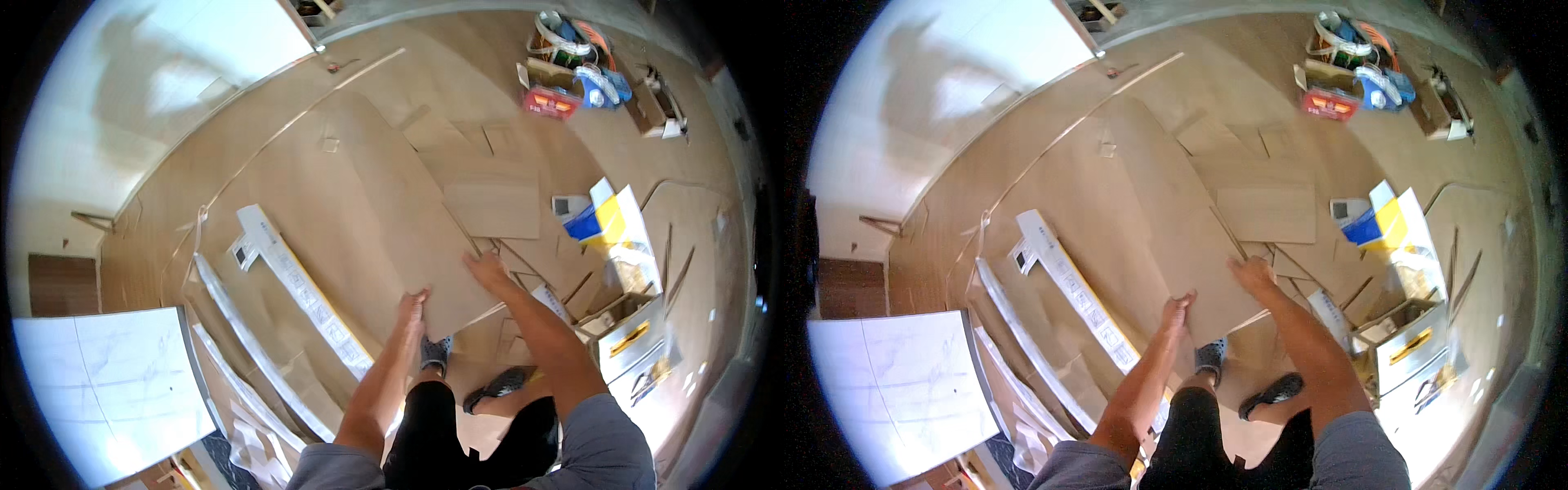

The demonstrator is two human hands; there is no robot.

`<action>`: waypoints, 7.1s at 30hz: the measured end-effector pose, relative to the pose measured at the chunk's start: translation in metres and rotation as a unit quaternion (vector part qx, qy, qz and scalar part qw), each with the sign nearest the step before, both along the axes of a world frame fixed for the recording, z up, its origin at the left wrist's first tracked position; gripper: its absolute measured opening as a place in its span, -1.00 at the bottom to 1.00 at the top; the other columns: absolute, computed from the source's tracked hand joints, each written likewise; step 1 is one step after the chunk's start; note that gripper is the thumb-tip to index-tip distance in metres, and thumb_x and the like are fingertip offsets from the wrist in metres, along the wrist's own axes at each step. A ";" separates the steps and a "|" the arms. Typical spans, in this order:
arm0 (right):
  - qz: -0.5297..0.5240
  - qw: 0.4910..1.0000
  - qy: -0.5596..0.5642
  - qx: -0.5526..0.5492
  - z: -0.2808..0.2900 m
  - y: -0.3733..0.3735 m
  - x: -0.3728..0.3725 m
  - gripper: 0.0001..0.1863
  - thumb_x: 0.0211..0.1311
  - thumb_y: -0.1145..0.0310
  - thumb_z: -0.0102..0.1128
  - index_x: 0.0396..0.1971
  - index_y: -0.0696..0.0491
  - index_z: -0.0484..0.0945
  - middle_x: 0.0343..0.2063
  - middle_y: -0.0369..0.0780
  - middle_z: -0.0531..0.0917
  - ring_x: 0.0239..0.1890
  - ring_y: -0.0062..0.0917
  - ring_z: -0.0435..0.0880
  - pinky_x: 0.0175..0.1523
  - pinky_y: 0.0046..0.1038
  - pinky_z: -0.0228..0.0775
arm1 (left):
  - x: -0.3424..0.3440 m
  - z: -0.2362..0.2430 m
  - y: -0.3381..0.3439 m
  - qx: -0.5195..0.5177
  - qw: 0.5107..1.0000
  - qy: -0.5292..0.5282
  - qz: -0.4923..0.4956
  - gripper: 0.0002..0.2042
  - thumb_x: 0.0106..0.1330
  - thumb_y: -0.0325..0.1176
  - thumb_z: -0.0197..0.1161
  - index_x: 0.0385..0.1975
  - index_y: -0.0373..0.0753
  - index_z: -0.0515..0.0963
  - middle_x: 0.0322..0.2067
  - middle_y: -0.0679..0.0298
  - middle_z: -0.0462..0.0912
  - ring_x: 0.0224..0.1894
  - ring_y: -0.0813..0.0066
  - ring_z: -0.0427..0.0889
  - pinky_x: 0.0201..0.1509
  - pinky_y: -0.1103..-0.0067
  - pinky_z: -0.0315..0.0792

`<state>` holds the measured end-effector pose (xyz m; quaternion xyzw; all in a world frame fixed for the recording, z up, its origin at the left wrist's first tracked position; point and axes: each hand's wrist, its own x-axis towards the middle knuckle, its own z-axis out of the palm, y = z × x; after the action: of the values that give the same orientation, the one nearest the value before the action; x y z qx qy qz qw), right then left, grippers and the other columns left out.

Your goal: The person picks up a floorboard and cuts it using a table saw. Then, the person aligns the board onto the floor and taps it into place using a hammer and a tapping block.

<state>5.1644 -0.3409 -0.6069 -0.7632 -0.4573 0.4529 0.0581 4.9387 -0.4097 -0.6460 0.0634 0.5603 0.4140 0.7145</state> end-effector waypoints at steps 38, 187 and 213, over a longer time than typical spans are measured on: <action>0.444 0.871 -0.207 -0.025 0.609 0.165 -0.006 -0.13 -0.13 -0.41 0.30 -0.23 0.23 0.53 -0.34 0.05 0.68 -0.25 -0.08 0.70 -0.13 -0.15 0.53 | -0.143 0.355 0.160 0.057 0.925 -0.255 0.276 -0.47 0.49 -0.01 -0.04 0.27 -0.28 0.29 0.28 0.12 0.36 0.30 0.11 0.32 0.41 0.14 0.14; 0.828 0.517 -0.003 0.218 0.514 1.078 -4.736 -0.32 0.40 -0.17 -0.19 -0.43 0.18 0.65 -0.46 0.07 0.66 -0.34 0.02 0.63 -0.12 -0.04 0.43 | -4.422 0.484 0.690 0.143 0.611 -0.021 0.779 -0.50 0.21 -0.53 0.25 0.19 -0.24 0.36 0.10 0.19 0.50 0.17 0.26 0.47 0.26 0.30 0.37; 0.436 0.884 0.146 0.086 0.432 0.995 -5.245 -0.38 0.34 -0.10 0.14 -0.15 0.29 0.54 -0.28 -0.23 0.62 -0.26 -0.56 0.52 -0.12 -0.48 0.41 | -5.019 0.407 0.569 0.199 0.572 -0.072 0.793 -0.62 0.14 -0.47 0.28 -0.02 -0.38 0.45 -0.10 0.16 0.55 -0.06 0.24 0.56 0.05 0.34 0.47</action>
<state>-0.0809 0.6545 -0.1749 -0.4042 -0.7672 0.4978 -0.0138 -0.0800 0.1591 -0.2386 -0.2955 0.2363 0.9193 0.1081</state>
